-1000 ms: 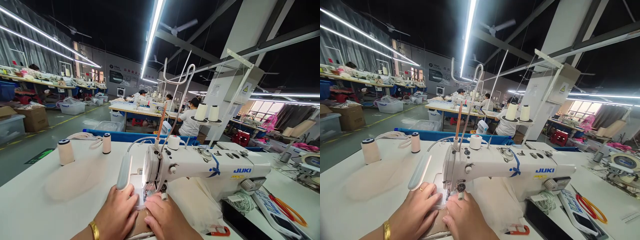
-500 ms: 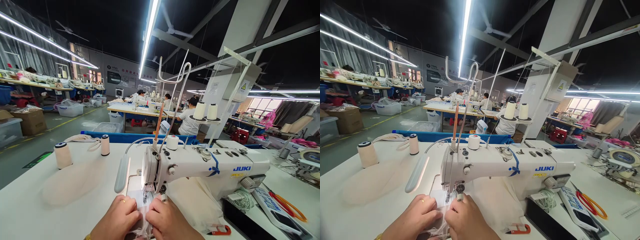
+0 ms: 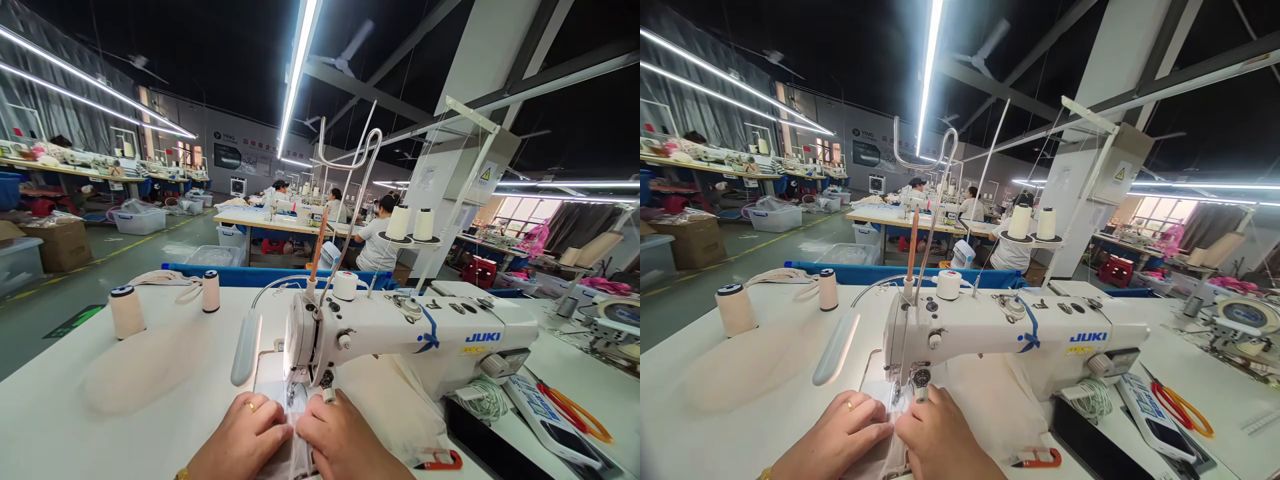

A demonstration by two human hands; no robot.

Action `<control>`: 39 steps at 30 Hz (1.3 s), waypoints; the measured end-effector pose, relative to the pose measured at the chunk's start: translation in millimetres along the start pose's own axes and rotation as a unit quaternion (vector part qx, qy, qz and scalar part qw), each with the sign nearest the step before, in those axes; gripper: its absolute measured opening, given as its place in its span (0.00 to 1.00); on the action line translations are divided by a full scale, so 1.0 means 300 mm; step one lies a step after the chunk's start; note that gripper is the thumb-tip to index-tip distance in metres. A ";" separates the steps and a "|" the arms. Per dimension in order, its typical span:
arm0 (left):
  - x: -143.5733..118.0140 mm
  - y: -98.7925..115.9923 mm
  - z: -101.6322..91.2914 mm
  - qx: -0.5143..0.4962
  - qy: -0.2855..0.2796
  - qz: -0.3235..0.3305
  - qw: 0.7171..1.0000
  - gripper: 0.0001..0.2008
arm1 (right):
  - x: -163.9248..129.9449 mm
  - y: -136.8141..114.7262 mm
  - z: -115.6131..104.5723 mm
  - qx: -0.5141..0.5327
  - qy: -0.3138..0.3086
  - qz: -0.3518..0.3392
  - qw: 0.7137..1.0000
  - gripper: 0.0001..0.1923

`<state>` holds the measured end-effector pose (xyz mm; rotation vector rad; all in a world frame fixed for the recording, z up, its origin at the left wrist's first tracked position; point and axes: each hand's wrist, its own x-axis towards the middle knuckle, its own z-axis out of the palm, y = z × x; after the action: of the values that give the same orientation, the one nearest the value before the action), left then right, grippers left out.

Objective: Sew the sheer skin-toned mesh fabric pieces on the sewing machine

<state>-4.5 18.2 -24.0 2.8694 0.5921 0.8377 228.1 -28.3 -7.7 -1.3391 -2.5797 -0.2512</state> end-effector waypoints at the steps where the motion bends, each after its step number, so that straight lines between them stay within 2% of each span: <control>1: -0.002 -0.002 0.005 -0.002 0.001 0.001 1.000 0.13 | -0.004 0.004 0.000 -0.002 0.005 0.006 1.000 0.09; 7: -0.012 -0.001 0.028 0.003 0.012 -0.007 1.000 0.14 | -0.023 0.034 -0.012 -0.007 0.048 0.075 0.996 0.08; 12: -0.003 -0.002 0.028 0.001 0.021 0.007 1.000 0.14 | -0.031 0.055 -0.052 0.067 0.053 0.091 0.992 0.12; 14: 0.004 0.010 0.012 -0.005 0.017 0.007 1.000 0.14 | -0.032 0.045 -0.080 0.120 0.088 0.073 0.986 0.10; 16: 0.011 0.032 -0.012 -0.013 0.008 -0.008 1.000 0.13 | -0.031 0.022 -0.108 0.193 0.120 0.036 0.973 0.15; 18: 0.019 0.060 -0.040 -0.026 -0.003 -0.028 0.999 0.10 | -0.029 -0.006 -0.128 0.261 0.123 0.000 0.957 0.19; 20: 0.026 0.082 -0.064 -0.045 -0.015 -0.038 0.998 0.07 | -0.027 -0.026 -0.132 0.287 0.101 -0.023 0.952 0.19; 26: 0.030 0.086 -0.083 -0.061 -0.031 -0.038 0.997 0.11 | -0.041 -0.027 -0.093 0.212 0.022 -0.006 0.977 0.19; 33: 0.031 0.101 -0.080 -0.073 -0.017 -0.031 0.997 0.09 | -0.056 -0.027 -0.104 0.156 0.016 -0.008 0.988 0.18; 39: 0.027 0.108 -0.071 -0.067 -0.014 -0.036 0.997 0.09 | -0.060 -0.028 -0.108 0.156 0.005 0.008 0.988 0.18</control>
<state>1.4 -8.7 4.2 2.7178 0.6078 0.7948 235.0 -55.4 18.0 -1.2373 -2.4707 0.1434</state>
